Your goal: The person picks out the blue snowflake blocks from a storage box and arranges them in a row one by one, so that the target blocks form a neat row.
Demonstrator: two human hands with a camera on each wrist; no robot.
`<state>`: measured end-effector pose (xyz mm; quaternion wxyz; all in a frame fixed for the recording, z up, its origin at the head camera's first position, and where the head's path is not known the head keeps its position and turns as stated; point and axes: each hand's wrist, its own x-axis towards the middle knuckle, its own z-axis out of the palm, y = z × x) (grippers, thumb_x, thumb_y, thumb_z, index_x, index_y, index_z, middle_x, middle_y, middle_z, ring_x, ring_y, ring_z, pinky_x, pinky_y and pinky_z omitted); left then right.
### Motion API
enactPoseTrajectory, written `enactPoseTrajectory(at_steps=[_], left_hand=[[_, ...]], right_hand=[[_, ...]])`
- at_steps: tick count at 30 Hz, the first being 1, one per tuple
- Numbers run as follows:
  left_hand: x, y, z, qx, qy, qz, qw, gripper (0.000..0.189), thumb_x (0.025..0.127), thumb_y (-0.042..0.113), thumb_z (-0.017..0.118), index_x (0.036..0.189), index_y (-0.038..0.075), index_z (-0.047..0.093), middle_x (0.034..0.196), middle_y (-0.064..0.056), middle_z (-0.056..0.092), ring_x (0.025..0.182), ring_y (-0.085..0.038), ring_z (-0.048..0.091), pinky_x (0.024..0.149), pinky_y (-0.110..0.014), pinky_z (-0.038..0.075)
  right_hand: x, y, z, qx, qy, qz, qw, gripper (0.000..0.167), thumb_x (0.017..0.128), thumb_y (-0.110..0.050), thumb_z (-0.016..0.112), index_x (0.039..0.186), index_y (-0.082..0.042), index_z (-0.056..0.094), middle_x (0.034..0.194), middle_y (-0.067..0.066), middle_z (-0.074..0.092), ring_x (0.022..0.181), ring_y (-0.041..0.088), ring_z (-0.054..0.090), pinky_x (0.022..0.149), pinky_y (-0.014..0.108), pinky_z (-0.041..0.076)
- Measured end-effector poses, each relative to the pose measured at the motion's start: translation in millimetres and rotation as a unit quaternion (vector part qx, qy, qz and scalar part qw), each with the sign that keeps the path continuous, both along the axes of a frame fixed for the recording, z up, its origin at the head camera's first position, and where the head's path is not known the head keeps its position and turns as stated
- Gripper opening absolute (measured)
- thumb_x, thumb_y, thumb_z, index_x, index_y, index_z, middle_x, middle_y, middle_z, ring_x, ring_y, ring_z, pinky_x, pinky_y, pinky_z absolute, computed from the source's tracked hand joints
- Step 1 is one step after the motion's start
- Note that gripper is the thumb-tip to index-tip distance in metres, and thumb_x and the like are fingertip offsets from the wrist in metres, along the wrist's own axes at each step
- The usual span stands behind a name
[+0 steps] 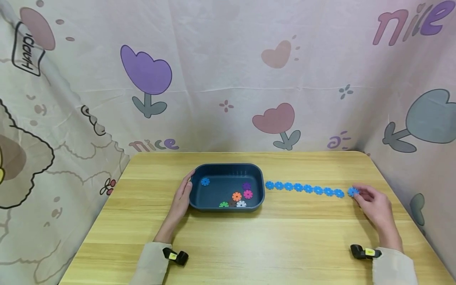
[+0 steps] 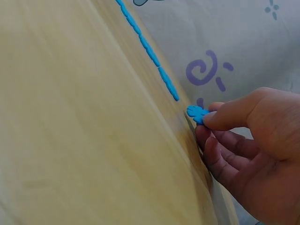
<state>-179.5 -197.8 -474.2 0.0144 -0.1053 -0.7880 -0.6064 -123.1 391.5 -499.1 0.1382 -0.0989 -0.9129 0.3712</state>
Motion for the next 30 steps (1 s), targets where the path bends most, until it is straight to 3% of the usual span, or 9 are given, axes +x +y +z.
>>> enactPoseTrajectory(at_steps=[9,18,30], left_hand=[[-0.4,-0.4,0.4,-0.002,-0.004,-0.003,1.0000,0.047,0.114,0.013,0.029,0.161,0.004,0.031,0.167,-0.015,0.026,0.154,-0.036,0.019,0.123,-0.058,0.017],[0.8,0.9,2.1,0.000,-0.001,0.000,1.0000,0.047,0.114,0.012,0.029,0.160,0.003,0.032,0.166,-0.017,0.027,0.154,-0.036,0.019,0.123,-0.057,0.017],[0.4,0.9,1.6,-0.002,0.001,-0.001,1.0000,0.047,0.114,0.012,0.029,0.160,0.002,0.032,0.166,-0.018,0.027,0.153,-0.039,0.020,0.123,-0.059,0.016]], right_hand=[[-1.6,1.0,-2.9,0.026,-0.018,-0.005,0.9995,0.034,0.101,-0.016,0.064,0.127,0.005,0.068,0.112,0.025,0.069,0.079,-0.020,0.044,0.063,0.009,0.042],[-3.2,0.1,-5.3,0.045,-0.006,-0.003,0.9990,0.031,0.099,-0.015,0.067,0.124,0.004,0.070,0.101,0.018,0.069,0.075,-0.014,0.046,0.063,0.015,0.041],[-4.2,-3.7,-6.7,0.055,-0.015,-0.008,0.9983,0.029,0.100,-0.012,0.064,0.124,0.004,0.069,0.107,0.021,0.069,0.076,-0.008,0.046,0.065,0.020,0.040]])
